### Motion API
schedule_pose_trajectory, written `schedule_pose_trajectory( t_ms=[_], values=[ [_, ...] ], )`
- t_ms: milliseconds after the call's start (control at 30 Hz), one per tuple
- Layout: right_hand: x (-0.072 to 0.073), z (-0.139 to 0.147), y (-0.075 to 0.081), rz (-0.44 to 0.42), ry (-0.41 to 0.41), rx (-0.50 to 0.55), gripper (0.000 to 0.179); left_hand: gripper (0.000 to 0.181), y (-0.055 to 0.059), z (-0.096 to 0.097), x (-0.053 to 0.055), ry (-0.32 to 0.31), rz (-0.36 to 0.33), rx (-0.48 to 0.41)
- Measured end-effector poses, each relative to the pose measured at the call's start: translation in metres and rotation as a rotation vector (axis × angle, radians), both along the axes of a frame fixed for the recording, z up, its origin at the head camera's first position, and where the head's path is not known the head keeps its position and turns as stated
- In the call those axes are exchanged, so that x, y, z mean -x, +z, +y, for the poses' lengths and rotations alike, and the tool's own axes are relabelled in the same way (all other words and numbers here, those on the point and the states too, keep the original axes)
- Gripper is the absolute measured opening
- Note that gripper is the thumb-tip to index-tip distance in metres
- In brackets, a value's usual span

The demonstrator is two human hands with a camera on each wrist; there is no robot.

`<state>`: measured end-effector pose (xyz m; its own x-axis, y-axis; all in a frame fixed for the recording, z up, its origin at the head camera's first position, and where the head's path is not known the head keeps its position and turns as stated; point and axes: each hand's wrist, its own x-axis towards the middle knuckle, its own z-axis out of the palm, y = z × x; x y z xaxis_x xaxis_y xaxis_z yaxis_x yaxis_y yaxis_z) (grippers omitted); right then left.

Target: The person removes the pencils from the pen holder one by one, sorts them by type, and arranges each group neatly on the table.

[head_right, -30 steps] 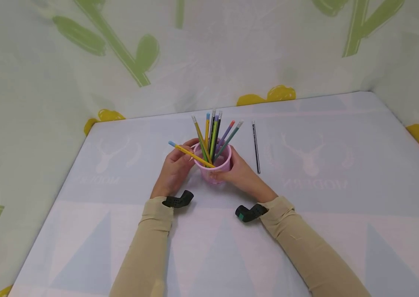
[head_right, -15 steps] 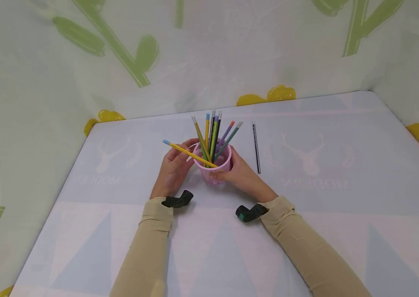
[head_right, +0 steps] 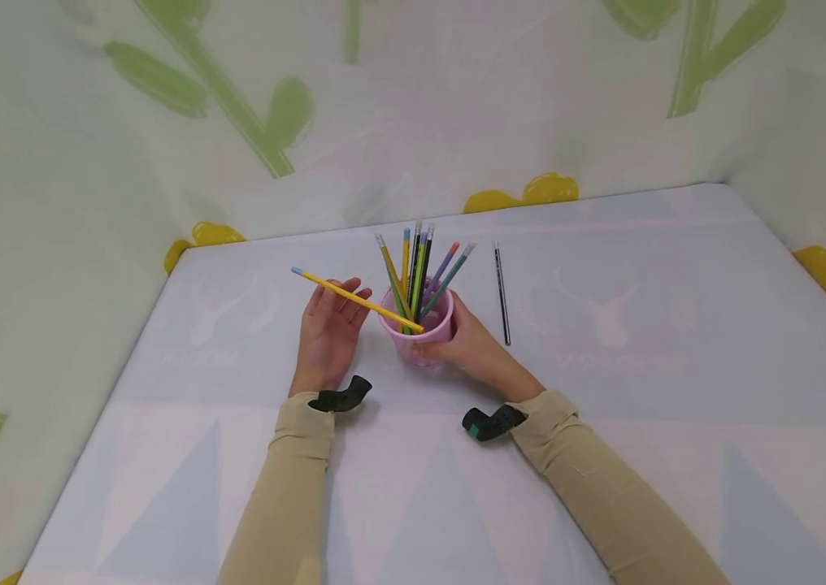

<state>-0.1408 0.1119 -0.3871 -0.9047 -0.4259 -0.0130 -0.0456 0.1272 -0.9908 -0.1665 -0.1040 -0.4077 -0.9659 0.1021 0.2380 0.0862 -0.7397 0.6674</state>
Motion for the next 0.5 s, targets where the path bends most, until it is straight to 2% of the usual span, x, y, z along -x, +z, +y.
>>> schedule_pose_trajectory(
  t_ms=[233,500],
  values=[
    [0.000,-0.001,0.000,0.007,0.011,0.002,0.081,0.015,0.000,-0.006,0.002,0.086,-0.069,-0.125],
    [0.000,-0.001,0.001,-0.006,0.003,0.002,0.083,0.019,0.000,-0.012,0.006,0.122,-0.144,-0.245]
  ],
)
